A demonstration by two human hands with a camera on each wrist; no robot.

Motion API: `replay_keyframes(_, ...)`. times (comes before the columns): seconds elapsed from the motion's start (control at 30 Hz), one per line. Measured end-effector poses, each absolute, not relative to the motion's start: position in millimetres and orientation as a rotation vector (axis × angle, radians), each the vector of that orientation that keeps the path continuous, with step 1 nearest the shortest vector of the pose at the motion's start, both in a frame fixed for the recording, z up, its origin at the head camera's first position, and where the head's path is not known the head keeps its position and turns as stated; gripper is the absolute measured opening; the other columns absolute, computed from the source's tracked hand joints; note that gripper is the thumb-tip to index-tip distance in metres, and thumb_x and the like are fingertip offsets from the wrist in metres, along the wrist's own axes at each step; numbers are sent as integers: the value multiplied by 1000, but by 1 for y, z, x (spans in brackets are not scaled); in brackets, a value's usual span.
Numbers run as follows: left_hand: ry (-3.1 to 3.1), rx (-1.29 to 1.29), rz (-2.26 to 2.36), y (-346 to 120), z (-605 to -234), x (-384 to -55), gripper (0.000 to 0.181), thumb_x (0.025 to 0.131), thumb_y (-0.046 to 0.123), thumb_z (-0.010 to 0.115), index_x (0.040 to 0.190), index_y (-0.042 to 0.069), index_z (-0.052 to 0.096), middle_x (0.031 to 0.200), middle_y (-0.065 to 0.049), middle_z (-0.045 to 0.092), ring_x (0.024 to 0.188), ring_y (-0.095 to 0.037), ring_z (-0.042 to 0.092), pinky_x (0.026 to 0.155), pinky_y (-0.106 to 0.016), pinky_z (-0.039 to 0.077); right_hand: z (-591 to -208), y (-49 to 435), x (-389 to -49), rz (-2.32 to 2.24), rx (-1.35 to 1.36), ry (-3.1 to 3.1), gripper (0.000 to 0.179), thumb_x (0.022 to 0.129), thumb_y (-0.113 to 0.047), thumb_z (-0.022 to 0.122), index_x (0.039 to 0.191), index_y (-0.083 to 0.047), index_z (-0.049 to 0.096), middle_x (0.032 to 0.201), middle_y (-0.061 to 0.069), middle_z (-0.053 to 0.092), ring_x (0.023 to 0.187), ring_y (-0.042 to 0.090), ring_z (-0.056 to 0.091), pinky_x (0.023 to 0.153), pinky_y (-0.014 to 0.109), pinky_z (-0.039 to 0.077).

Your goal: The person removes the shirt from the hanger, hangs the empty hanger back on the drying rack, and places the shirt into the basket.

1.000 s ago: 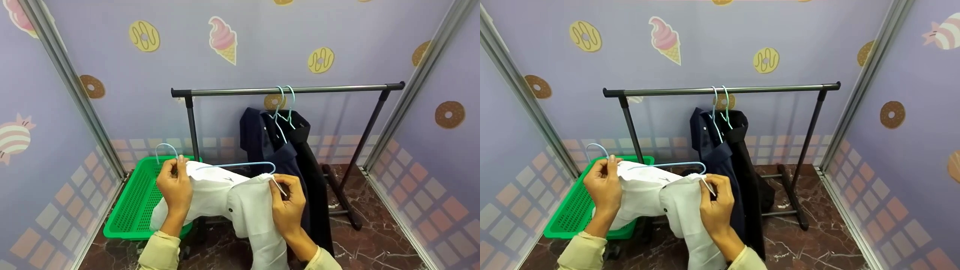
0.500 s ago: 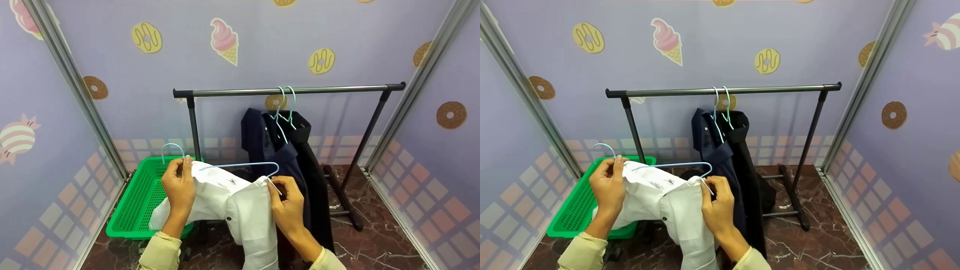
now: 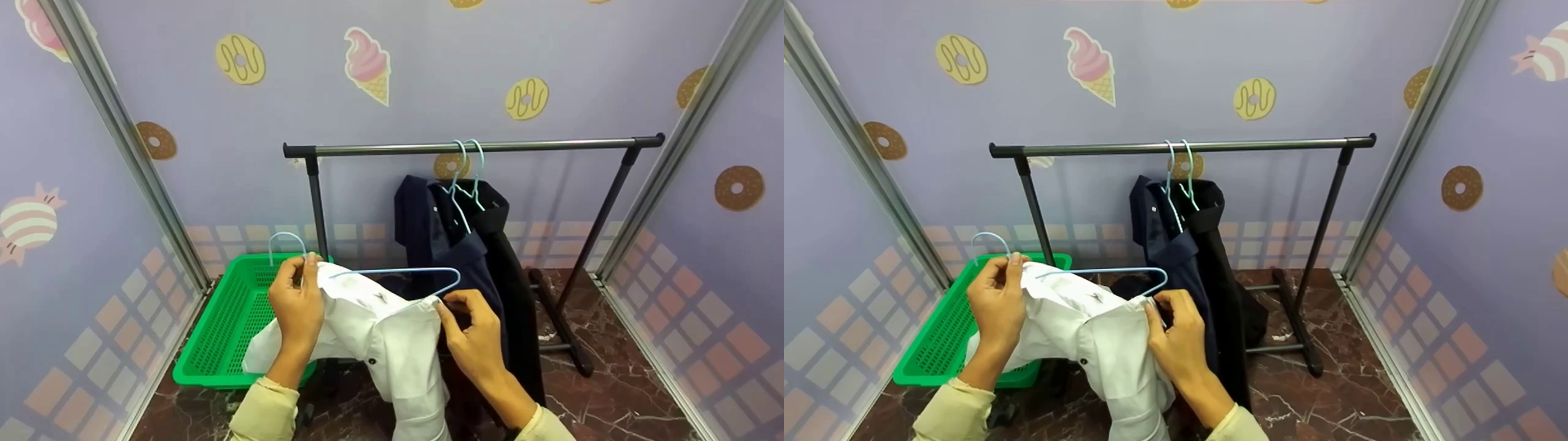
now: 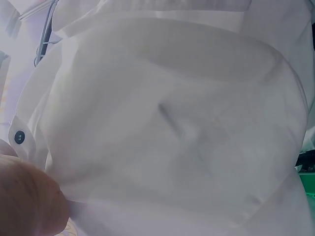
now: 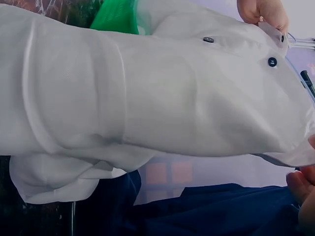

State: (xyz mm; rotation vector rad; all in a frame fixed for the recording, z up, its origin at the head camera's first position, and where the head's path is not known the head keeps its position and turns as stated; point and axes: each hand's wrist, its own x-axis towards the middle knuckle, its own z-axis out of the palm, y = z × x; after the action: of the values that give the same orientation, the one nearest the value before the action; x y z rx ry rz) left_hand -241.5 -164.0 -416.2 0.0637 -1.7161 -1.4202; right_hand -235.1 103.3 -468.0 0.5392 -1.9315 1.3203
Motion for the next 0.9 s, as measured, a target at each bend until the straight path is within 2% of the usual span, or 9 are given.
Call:
replay_keyframes(0.17, -1724, 61, -1423, -163, -417, -240, 25, 108, 18, 65, 91, 2, 73, 95, -11, 79, 88, -14, 69, 80, -17, 51, -467, 106, -236, 1275, 683, -1753, 13, 89, 6, 79, 96, -4, 75, 98, 9, 75, 91, 22, 73, 91, 18, 58)
replay_keyframes(0.37, -1724, 50, -1408, -163, -417, -240, 25, 108, 18, 65, 90, 1, 72, 95, -12, 79, 90, -17, 70, 83, -18, 51, -458, 106, -238, 1141, 811, -1619, 4, 92, 3, 75, 94, 1, 73, 99, 14, 73, 93, 27, 71, 94, 18, 57)
replay_keyframes(0.47, -1726, 43, -1409, -163, -416, -240, 25, 108, 18, 65, 91, 1, 72, 95, -13, 79, 89, -18, 70, 81, -19, 51, -450, 103, -238, 1061, 872, -1566, 6, 90, 6, 75, 93, 2, 74, 98, 17, 72, 92, 29, 70, 93, 21, 57)
replay_keyframes(0.6, -1734, 34, -1419, -161, -415, -238, 23, 107, 17, 66, 92, 1, 73, 96, -13, 79, 90, -17, 71, 81, -18, 53, -440, 96, -238, 950, 951, -1532, 1, 93, 1, 74, 93, 2, 75, 99, 18, 72, 95, 34, 69, 97, 29, 58)
replay_keyframes(0.7, -1731, 23, -1423, -159, -415, -237, 21, 106, 16, 67, 92, 1, 73, 97, -12, 78, 91, -14, 71, 84, -16, 53, -435, 90, -239, 891, 973, -1590, 8, 94, -3, 75, 100, 1, 77, 106, 18, 73, 103, 36, 70, 104, 34, 56)
replay_keyframes(0.9, -1752, -29, -1390, -154, -416, -236, 19, 104, 14, 70, 94, 0, 76, 95, -12, 77, 87, -7, 67, 81, -14, 53, -432, 77, -239, 792, 924, -1861, 36, 92, -14, 81, 126, -4, 74, 133, 17, 71, 130, 37, 64, 111, 48, 51)
